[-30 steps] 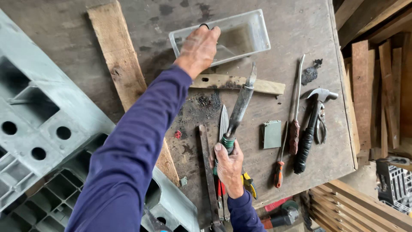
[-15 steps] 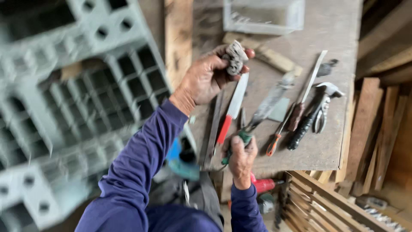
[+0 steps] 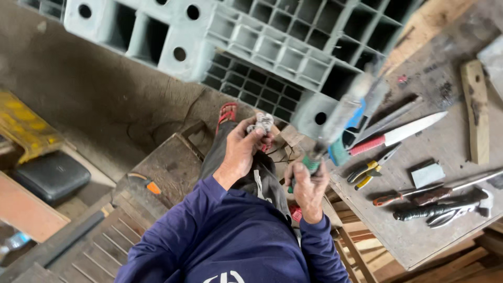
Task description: The person repairs a grey plastic crate by using a soldering iron to melt and fuse plastic sections together, then uses a hand saw to trim away excess material.
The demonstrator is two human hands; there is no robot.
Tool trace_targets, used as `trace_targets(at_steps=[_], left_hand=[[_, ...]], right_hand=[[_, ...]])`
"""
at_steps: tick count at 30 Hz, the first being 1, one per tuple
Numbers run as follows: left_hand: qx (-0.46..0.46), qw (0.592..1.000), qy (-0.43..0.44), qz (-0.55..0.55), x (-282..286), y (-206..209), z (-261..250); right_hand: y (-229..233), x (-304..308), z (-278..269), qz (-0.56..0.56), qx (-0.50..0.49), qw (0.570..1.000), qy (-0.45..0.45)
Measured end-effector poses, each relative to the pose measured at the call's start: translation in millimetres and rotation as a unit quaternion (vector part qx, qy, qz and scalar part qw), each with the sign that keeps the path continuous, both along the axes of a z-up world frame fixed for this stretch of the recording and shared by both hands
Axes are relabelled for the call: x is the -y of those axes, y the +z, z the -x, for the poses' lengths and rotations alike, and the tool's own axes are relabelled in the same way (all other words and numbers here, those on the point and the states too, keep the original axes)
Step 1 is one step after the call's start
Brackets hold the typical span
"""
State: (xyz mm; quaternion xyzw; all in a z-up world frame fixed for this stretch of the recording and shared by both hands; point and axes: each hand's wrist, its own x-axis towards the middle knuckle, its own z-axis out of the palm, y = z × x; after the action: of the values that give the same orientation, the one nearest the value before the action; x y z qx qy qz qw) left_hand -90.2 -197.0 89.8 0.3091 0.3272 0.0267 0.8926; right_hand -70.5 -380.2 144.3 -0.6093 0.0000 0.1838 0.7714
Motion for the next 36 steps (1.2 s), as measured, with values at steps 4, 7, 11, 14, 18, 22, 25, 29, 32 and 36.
trace_targets(at_steps=[4,7,11,14,18,22,25,29,32,36], left_hand=[[-0.020,0.991,0.130,-0.015,-17.9,-61.3,23.4],[-0.052,0.978,0.202,-0.027,-32.7,-94.0,22.5],[-0.041,0.962,0.265,-0.053,-66.5,-115.2,-1.0],[-0.054,0.951,0.297,-0.071,-61.8,-123.4,-16.0],[-0.066,0.951,0.289,-0.089,-35.7,-122.8,-24.2],[-0.074,0.965,0.240,-0.076,-46.2,-121.7,-15.9],[-0.053,0.941,0.299,-0.149,-60.0,-124.6,-11.5],[-0.060,0.956,0.267,-0.102,-39.8,-121.3,-26.6],[-0.055,0.974,0.193,-0.107,-26.4,-113.3,-12.9],[-0.040,0.956,0.202,-0.207,-39.8,-96.5,-9.2]], right_hand=[[-22.3,-26.3,4.8,0.090,-0.061,0.991,0.071],[-32.3,-43.5,1.9,0.126,-0.094,0.984,0.079],[-32.1,-59.7,-3.4,0.109,-0.096,0.985,0.091],[-31.1,-67.4,-5.3,0.106,-0.103,0.985,0.090],[-30.2,-72.8,-6.6,0.111,-0.111,0.983,0.092],[-31.5,-73.6,-3.2,0.119,-0.098,0.983,0.103],[-31.9,-67.0,3.9,0.127,-0.095,0.981,0.110],[-30.5,-54.1,15.2,0.196,-0.064,0.969,0.134],[-34.1,-44.5,27.5,0.236,-0.092,0.959,0.127],[-41.2,-36.4,44.7,0.228,-0.116,0.962,0.094]])
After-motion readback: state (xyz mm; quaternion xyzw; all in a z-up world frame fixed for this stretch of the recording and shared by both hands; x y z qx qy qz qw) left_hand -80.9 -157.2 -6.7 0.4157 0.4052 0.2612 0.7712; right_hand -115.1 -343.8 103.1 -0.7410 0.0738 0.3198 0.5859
